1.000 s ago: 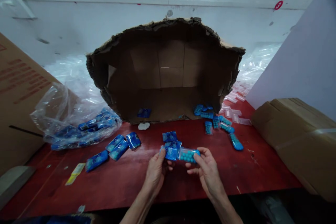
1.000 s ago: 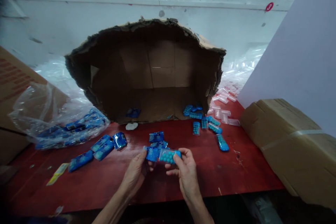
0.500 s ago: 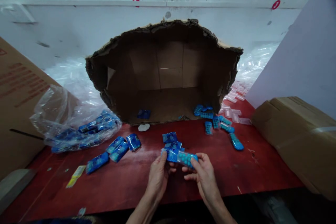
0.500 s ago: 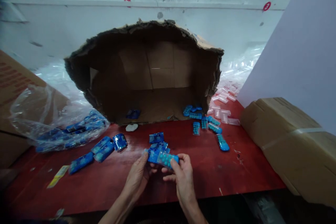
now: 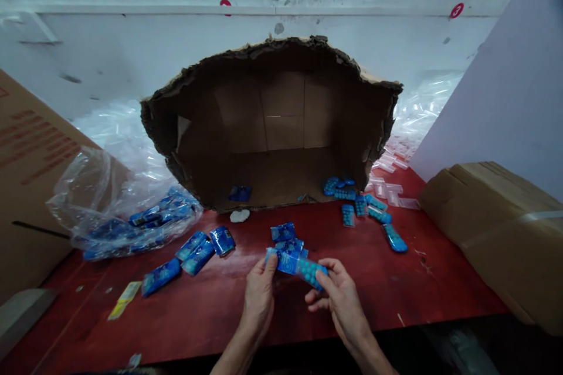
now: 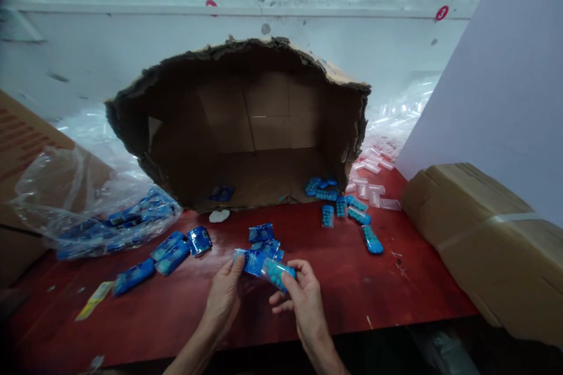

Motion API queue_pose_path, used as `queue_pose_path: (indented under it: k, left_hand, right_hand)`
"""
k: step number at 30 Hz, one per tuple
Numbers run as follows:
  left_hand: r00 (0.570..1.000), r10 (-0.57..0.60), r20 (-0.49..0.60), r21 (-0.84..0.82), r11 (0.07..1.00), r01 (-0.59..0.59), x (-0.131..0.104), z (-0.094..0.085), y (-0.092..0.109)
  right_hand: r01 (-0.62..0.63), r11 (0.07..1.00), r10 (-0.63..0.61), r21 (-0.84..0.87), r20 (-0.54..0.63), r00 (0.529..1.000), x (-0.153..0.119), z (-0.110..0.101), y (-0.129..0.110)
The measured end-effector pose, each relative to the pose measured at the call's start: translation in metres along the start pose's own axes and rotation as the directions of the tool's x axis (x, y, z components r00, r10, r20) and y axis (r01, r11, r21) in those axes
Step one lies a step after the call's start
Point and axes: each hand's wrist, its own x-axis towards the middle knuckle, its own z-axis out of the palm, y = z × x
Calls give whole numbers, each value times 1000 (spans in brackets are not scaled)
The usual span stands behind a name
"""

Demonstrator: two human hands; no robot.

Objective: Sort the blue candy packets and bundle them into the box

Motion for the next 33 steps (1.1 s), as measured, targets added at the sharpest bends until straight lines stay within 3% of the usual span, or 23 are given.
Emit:
queue_pose_path:
  k: [6,11,14,16,18,21,27,33]
  left_hand:
    - [999,27,22,214,976,-31,4,-4,3]
    - [995,-39,88,-25,999,41,1,8,-5]
    - [983,-93,155,-67,992,105,-3,13,-7]
    - [971,-150,186,-74,983,166,-5,14,-4]
    - [947,-222,231,-53,969,240,-4,13,2]
    - [911,-274,307,17,959,283,-3,11,9]
    - [904,-306,298,-27,944,328,-6,12,7]
    - [884,-284,373,-24,949,315,-12,10,7]
  right_hand:
    - [75,989,-74,-129,14,997,7,-5,2]
    - [167,969,-173,-181,-20,985,9,-3,15]
    - [189,958,-200,-216,-30,979,9,1,17]
    - [167,970,-165,-177,25,986,10,2,11]
    - [80,994,-66,-71,175,982,14,-1,1]
    - [-41,997,15,58,387,922,22,-8,-11]
    - [69,997,-81,43,388,918,28,-7,-10]
    - [-9,994,-39,110,420,907,24,-8,-9]
